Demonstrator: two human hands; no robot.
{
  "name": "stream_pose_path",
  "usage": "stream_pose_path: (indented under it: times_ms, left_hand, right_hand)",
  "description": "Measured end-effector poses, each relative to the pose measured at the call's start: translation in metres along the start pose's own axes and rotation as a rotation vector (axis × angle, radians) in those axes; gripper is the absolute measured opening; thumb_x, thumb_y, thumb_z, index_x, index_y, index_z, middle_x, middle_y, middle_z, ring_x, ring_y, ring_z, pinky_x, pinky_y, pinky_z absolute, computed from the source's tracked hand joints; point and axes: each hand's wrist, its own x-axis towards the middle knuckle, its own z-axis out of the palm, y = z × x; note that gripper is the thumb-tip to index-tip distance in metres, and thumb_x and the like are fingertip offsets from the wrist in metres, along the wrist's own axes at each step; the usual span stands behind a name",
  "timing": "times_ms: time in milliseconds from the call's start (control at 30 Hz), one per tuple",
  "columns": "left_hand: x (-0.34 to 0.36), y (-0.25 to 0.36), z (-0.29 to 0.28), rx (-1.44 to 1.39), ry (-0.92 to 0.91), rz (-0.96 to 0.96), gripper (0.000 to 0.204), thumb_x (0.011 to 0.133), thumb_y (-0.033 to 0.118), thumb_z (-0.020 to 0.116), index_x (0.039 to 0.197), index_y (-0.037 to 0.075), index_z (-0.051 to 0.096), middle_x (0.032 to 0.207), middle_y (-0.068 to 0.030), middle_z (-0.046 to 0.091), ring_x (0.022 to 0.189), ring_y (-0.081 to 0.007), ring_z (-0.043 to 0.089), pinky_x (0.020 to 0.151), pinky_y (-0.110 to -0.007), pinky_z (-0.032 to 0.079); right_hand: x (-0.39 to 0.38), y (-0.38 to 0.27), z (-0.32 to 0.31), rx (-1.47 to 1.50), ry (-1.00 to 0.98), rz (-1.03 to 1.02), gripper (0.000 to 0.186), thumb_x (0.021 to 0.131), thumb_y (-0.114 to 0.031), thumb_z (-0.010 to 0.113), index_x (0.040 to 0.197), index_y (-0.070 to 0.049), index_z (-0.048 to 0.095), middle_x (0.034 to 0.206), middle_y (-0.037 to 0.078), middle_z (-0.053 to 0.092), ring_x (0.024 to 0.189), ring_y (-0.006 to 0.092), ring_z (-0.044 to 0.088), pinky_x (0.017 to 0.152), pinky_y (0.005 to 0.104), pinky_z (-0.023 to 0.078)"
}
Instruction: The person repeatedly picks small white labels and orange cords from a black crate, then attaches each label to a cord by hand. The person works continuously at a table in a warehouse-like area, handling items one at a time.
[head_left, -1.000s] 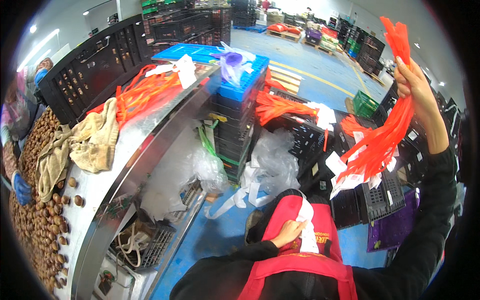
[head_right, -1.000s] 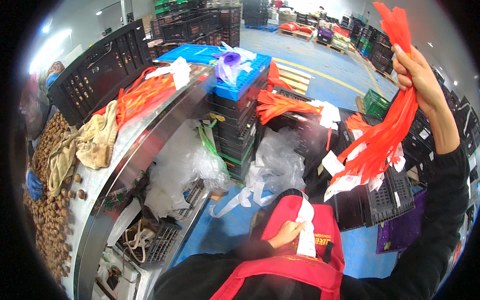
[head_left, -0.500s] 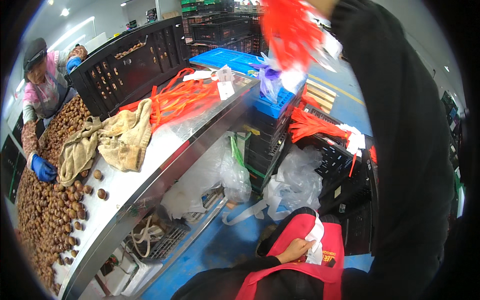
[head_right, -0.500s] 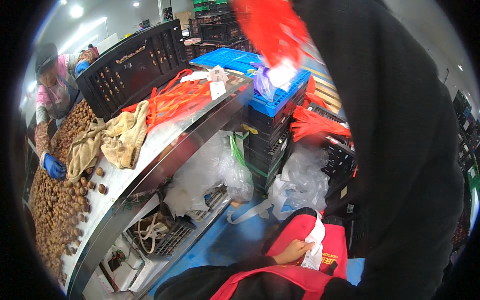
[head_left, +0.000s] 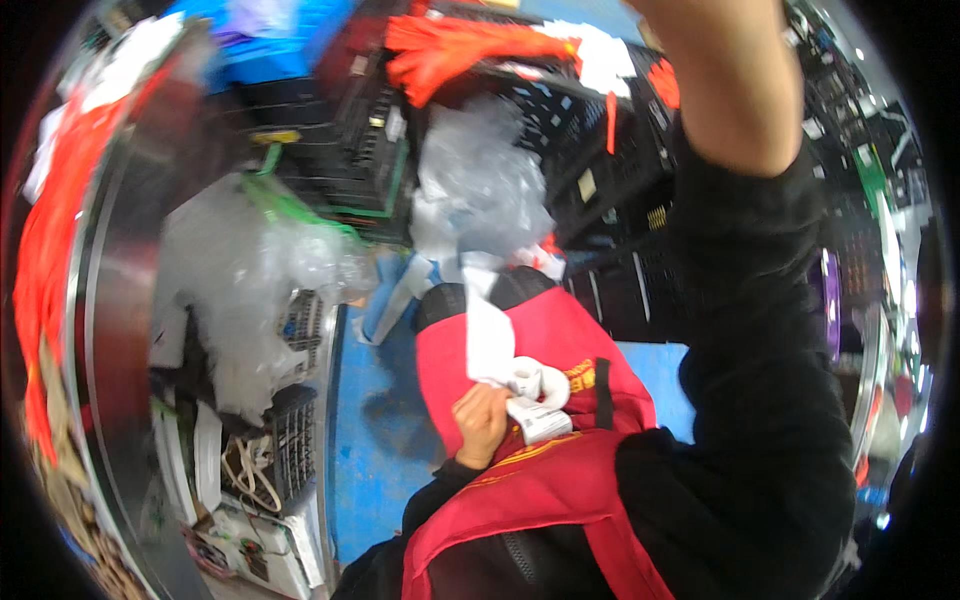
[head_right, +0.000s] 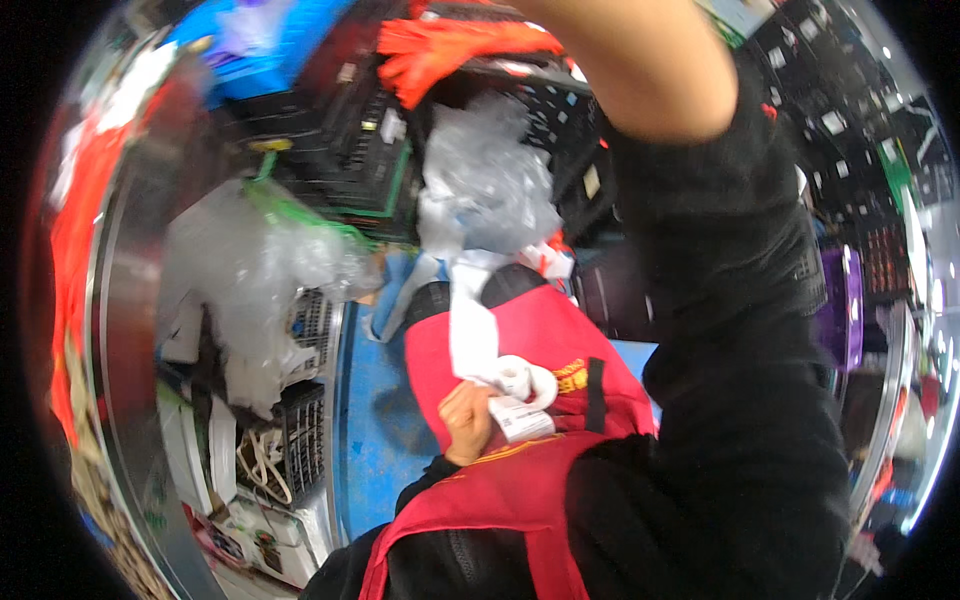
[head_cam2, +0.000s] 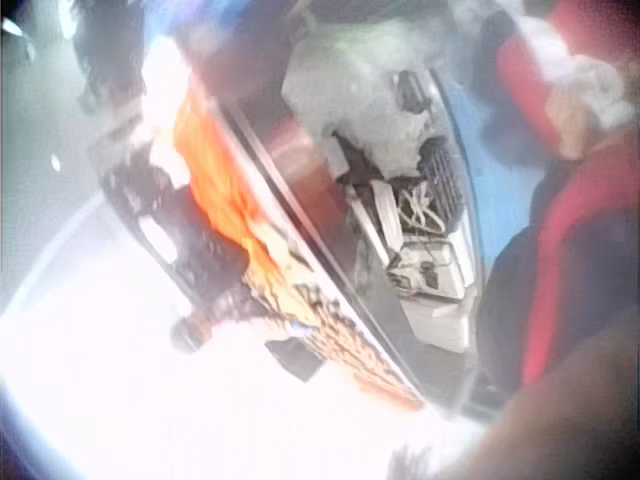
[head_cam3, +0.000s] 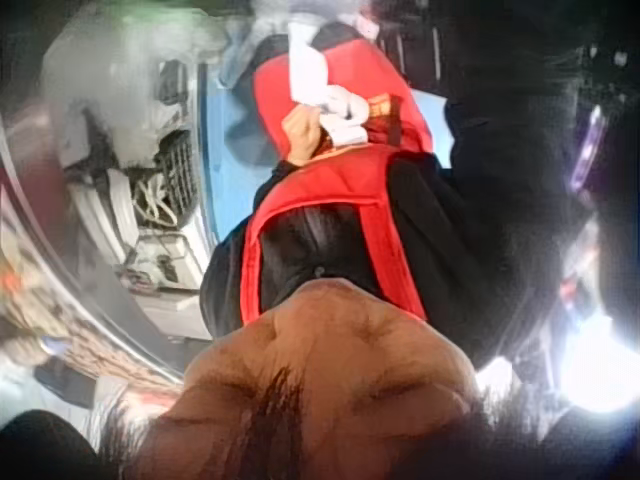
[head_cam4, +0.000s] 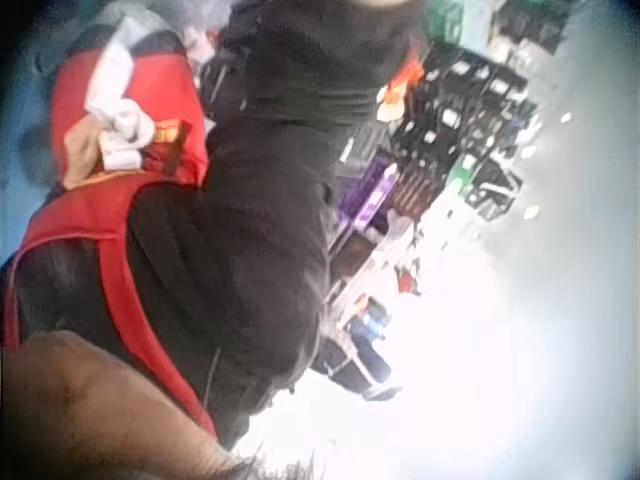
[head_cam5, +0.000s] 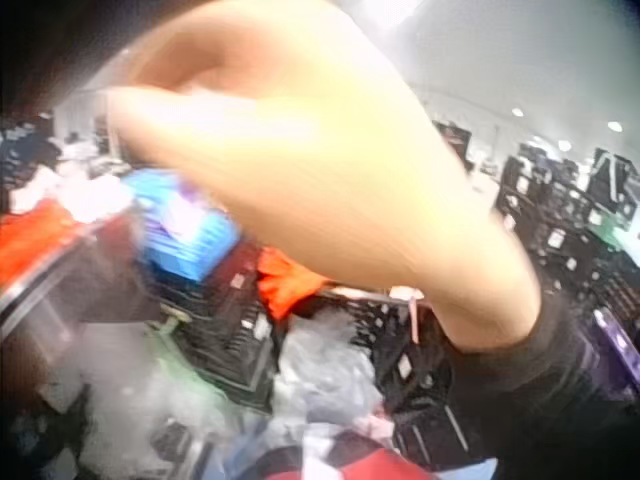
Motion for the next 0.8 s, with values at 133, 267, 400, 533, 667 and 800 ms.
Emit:
stream_pose_path:
  times_ms: [133,267,400,533,667,800]
  left_hand:
    - [0.002,-0.001,-0.006,0.214,-0.022,0.167,0.013,0.088,-0.005,0.063,0.076,-0.002,0.067,0.065,-0.0130,0.057,0.054,-0.0298,0.056,0.049,-0.042,0.041]
    - [0.009,-0.006,-0.009,0.313,-0.098,0.121,0.013,0.088,-0.005,0.063,0.076,-0.002,0.067,0.065,-0.0128,0.057,0.054,-0.0297,0.056,0.049,-0.042,0.041]
    - [0.021,-0.016,-0.006,0.390,-0.214,0.041,0.013,0.088,-0.004,0.064,0.076,-0.002,0.067,0.065,-0.0127,0.057,0.054,-0.0297,0.057,0.049,-0.041,0.041]
    - [0.033,-0.018,0.005,0.432,-0.283,-0.002,0.013,0.088,-0.004,0.064,0.076,-0.002,0.066,0.065,-0.0125,0.057,0.054,-0.0296,0.057,0.049,-0.041,0.041]
    - [0.040,-0.015,0.013,0.458,-0.328,-0.026,0.013,0.088,-0.003,0.064,0.076,-0.001,0.066,0.065,-0.0124,0.057,0.055,-0.0295,0.057,0.049,-0.041,0.041]
    - [0.038,-0.014,0.016,0.475,-0.357,-0.041,0.013,0.088,-0.003,0.065,0.075,-0.001,0.066,0.065,-0.0122,0.057,0.055,-0.0294,0.057,0.049,-0.041,0.042]
  right_hand:
    - [-0.238,0.064,-0.061,-0.049,-0.004,0.858,0.020,0.101,-0.016,0.070,0.111,0.001,0.073,0.098,0.007,0.075,0.097,0.0157,0.070,0.088,0.0318,0.056]
    - [-0.506,0.052,-0.054,-0.174,-0.230,1.431,0.013,0.097,-0.015,0.071,0.097,-0.002,0.074,0.086,0.013,0.076,0.080,0.0216,0.074,0.077,0.0360,0.057]
    - [-0.695,-0.015,-0.006,-0.272,-0.515,1.942,0.010,0.087,-0.014,0.072,0.093,-0.009,0.078,0.094,0.015,0.078,0.090,0.0315,0.077,0.080,0.0429,0.059]
    - [-0.790,-0.061,0.040,-0.240,-0.418,2.118,0.013,0.084,-0.014,0.070,0.092,-0.012,0.080,0.095,0.014,0.078,0.094,0.0366,0.075,0.085,0.0485,0.058]
    - [-0.830,-0.105,0.050,-0.651,-0.431,2.249,0.014,0.084,-0.011,0.068,0.093,-0.011,0.078,0.097,0.018,0.077,0.096,0.0401,0.073,0.087,0.0511,0.056]
    - [-0.838,-0.140,0.047,-0.759,-0.448,2.197,0.019,0.089,-0.013,0.066,0.105,-0.014,0.076,0.104,0.018,0.075,0.100,0.0422,0.071,0.090,0.0507,0.056]
